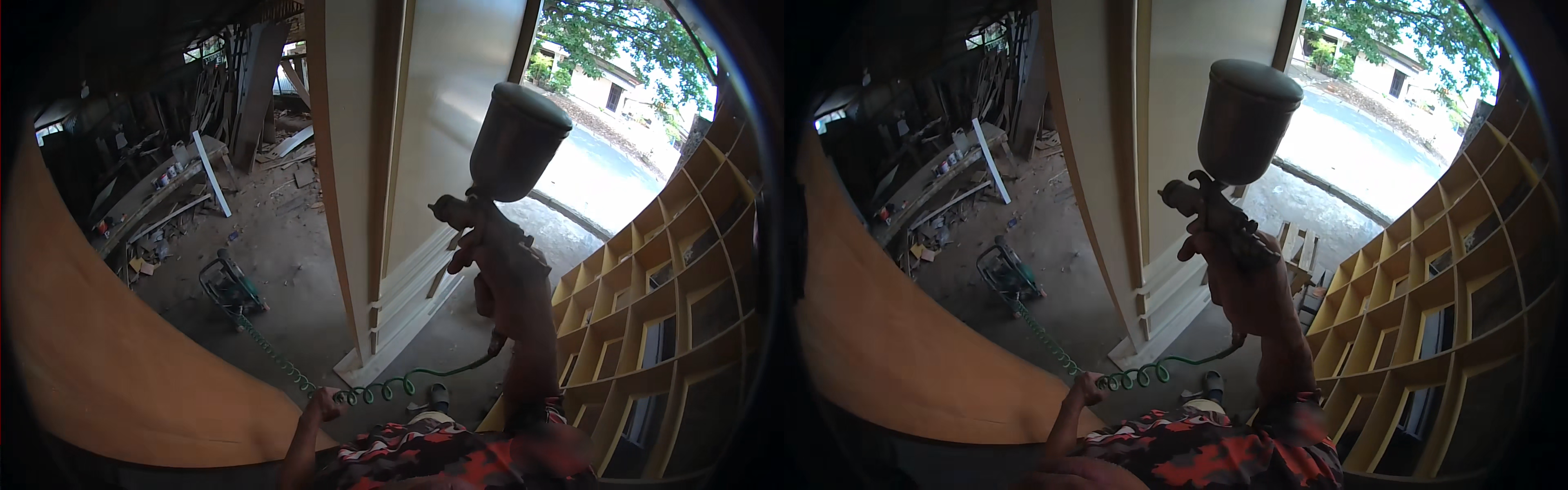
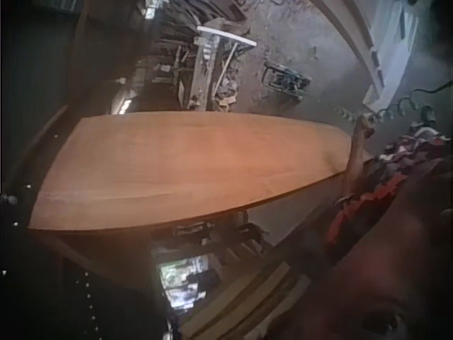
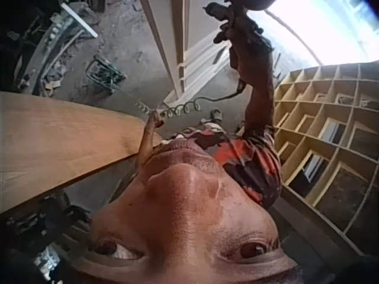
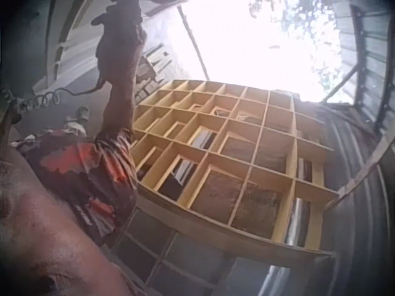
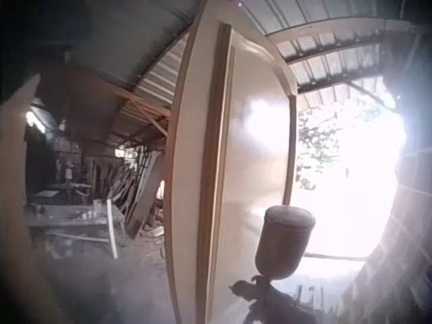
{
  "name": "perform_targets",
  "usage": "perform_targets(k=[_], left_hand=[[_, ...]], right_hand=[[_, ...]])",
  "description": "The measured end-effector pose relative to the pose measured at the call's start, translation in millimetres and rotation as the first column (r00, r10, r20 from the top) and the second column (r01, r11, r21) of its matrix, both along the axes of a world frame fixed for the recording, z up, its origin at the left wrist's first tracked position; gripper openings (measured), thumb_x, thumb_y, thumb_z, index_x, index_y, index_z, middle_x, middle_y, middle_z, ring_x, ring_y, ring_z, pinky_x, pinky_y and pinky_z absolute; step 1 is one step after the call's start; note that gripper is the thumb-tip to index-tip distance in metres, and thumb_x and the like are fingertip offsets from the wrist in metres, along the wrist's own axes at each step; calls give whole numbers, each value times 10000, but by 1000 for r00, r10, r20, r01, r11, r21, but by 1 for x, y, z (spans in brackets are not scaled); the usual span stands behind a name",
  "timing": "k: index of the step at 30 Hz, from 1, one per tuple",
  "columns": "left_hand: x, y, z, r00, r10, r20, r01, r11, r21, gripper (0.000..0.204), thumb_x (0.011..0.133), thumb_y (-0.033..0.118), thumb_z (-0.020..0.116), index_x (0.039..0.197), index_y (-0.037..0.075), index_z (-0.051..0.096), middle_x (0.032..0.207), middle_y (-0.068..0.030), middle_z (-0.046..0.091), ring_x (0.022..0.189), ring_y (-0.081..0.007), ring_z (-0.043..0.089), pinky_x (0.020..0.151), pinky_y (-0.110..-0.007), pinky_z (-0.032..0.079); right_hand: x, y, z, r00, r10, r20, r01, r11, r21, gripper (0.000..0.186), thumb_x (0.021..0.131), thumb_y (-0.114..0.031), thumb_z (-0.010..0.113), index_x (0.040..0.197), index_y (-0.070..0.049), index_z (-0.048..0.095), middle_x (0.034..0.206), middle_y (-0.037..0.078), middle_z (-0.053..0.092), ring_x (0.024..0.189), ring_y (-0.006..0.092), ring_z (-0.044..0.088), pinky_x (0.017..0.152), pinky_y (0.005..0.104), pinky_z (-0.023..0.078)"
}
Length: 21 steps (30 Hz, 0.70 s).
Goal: The person paints a wooden door frame using a spray gun connected to a compressor.
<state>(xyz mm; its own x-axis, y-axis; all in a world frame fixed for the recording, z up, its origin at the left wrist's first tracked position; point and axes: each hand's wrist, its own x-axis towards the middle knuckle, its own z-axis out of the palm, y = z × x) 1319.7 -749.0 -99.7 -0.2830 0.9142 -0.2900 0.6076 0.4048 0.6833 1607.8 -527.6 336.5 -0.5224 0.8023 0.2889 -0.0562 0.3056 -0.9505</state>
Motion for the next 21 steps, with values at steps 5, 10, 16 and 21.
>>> perform_targets(k=[5, 10, 16, 21], left_hand=[[-4, -23, 1, 991, 110, -71, -107, 993, 45, 389, 844, 423, 686, 884, 38, 730, 839, -222, 715, 822, -412, 720, 729, -485, 539], [3, -38, 38, 971, 196, -137, -200, 980, -17, 429, 853, 478, 697, 915, 55, 736, 857, -212, 726, 860, -420, 725, 729, -493, 534], [13, -42, 69, 949, 255, -183, -270, 961, -65, 466, 852, 529, 727, 892, 65, 741, 842, -197, 729, 861, -414, 729, 724, -488, 537], [25, -40, 105, 945, 296, -135, -303, 952, -34, 444, 862, 523, 731, 874, 79, 740, 830, -175, 731, 852, -400, 730, 719, -487, 535]], right_hand=[[-20, -9, 20, 993, 7, -119, 3, 996, 85, 176, 1067, -147, 618, 1146, -10, 694, 632, -20, 632, 453, 7, 473, 407, 216, 341], [-24, -10, 31, 978, 81, -191, -56, 989, 136, 173, 1058, -141, 630, 1129, -4, 709, 628, -19, 632, 443, 10, 474, 405, 213, 348], [-33, -10, 37, 954, 164, -251, -119, 975, 186, 161, 1047, -133, 644, 1087, 2, 721, 652, -13, 648, 453, 9, 484, 407, 208, 359], [-40, -15, 45, 947, 163, -276, -106, 972, 208, 275, 1038, -139, 645, 1256, 25, 678, 892, 88, 716, 626, 84, 599, 458, 215, 405]])
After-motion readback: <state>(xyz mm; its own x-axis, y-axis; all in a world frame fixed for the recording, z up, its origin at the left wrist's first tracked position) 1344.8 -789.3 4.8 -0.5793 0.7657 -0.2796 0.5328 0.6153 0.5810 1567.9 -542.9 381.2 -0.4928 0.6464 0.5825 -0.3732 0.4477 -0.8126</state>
